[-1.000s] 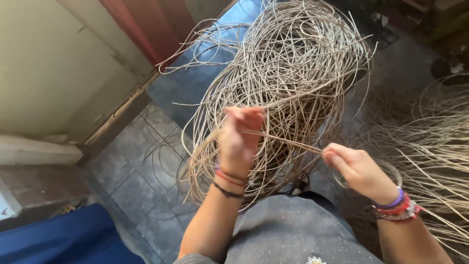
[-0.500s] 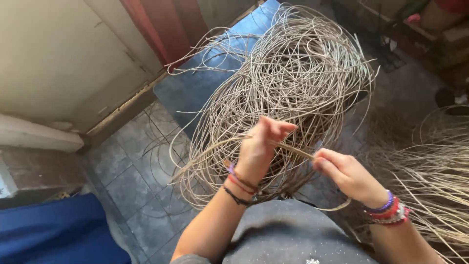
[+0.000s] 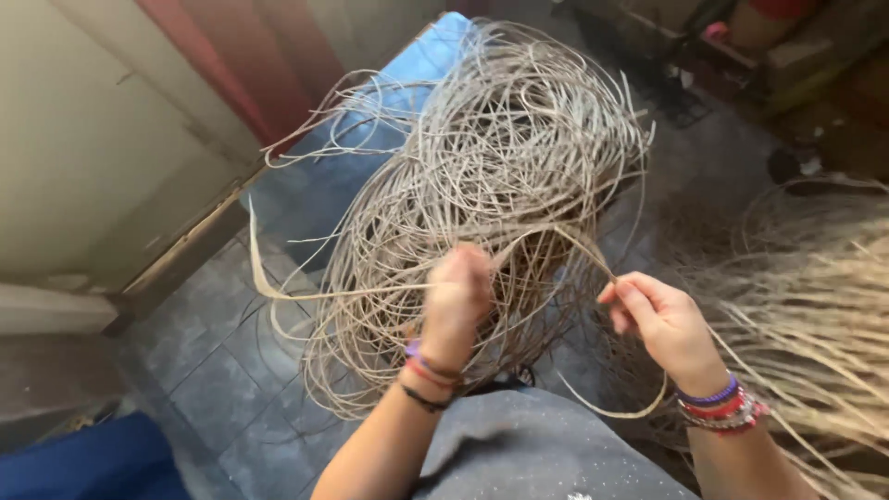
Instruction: Weaving natural fiber strands onto a circular frame to create a decorative furniture piece
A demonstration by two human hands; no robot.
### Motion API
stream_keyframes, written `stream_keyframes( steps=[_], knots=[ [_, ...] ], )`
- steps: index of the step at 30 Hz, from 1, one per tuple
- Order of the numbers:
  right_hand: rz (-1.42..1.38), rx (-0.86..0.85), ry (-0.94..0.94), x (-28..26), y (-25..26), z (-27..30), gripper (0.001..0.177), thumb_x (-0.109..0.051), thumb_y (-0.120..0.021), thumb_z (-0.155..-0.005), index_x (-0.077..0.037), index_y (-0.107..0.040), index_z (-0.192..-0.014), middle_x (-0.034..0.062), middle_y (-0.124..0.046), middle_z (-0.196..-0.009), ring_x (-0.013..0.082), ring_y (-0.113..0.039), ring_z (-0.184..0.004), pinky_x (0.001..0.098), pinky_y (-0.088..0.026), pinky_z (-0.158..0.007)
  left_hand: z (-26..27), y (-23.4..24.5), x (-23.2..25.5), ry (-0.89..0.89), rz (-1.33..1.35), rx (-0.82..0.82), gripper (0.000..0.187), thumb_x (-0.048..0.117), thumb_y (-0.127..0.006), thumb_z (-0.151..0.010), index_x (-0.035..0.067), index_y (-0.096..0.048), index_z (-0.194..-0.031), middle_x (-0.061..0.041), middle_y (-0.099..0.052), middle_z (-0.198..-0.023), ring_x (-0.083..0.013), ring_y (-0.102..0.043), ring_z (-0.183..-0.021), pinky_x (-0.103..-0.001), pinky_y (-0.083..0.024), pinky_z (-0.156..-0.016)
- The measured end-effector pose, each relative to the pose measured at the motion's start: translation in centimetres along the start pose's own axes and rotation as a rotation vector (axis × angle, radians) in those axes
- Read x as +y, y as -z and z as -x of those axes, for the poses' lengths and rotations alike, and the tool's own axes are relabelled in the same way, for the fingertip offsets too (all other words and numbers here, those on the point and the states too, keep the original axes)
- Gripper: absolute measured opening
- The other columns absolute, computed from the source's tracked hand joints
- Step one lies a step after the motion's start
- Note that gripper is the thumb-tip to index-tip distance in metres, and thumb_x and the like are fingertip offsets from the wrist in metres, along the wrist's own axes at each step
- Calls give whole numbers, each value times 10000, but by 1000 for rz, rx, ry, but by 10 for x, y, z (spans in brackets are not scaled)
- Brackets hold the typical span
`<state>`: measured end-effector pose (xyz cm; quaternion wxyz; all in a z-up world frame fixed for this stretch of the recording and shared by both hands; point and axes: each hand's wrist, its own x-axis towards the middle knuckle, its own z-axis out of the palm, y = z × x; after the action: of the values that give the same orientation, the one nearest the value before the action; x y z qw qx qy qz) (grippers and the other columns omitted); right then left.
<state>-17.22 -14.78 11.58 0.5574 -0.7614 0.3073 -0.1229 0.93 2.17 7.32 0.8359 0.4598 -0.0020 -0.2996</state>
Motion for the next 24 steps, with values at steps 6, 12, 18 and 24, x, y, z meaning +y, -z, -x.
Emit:
stream_keyframes(
  steps=[6,12,18,24],
  knots=[
    [-27,223,-29,0,-8,19,325,-217,-456,-1114,-91,-733,-1002,113,-760,-671,135,-604,-411,235,-467,-377,12,-13,-1,117,-144,-443,402,268,-425,-1124,133,-532,-761,56,-343,-577,-23,-324,-444,-159,-254,-383],
    [-84,473,-172,-8,-21,56,334,-191,-434,-1132,-1,-676,-1001,145,-791,-958,228,-765,-770,300,-576,-602,14,-8,31,296,-480,-685,368,213,-497,-992,186,-392,-640,55,-387,-616,-54,-318,-531,-232,-241,-463],
    [-23,518,-123,-43,-110,81,259,-62,-545,-1008,-73,-791,-927,146,-801,-767,254,-787,-758,400,-636,-718,58,51,-101,394,-753,-1284,261,267,-601,-1072,90,-738,-938,-75,-696,-719,-174,-625,-661,-329,-533,-540],
    [38,687,-183,-31,-124,139,269,-229,-543,-1039,-195,-792,-940,12,-611,-512,134,-563,-508,305,-584,-592,96,37,-95,332,-981,-1764,461,463,-667,-916,64,-690,-1146,-223,-735,-1022,-479,-672,-1093,-618,-543,-923]
  ],
)
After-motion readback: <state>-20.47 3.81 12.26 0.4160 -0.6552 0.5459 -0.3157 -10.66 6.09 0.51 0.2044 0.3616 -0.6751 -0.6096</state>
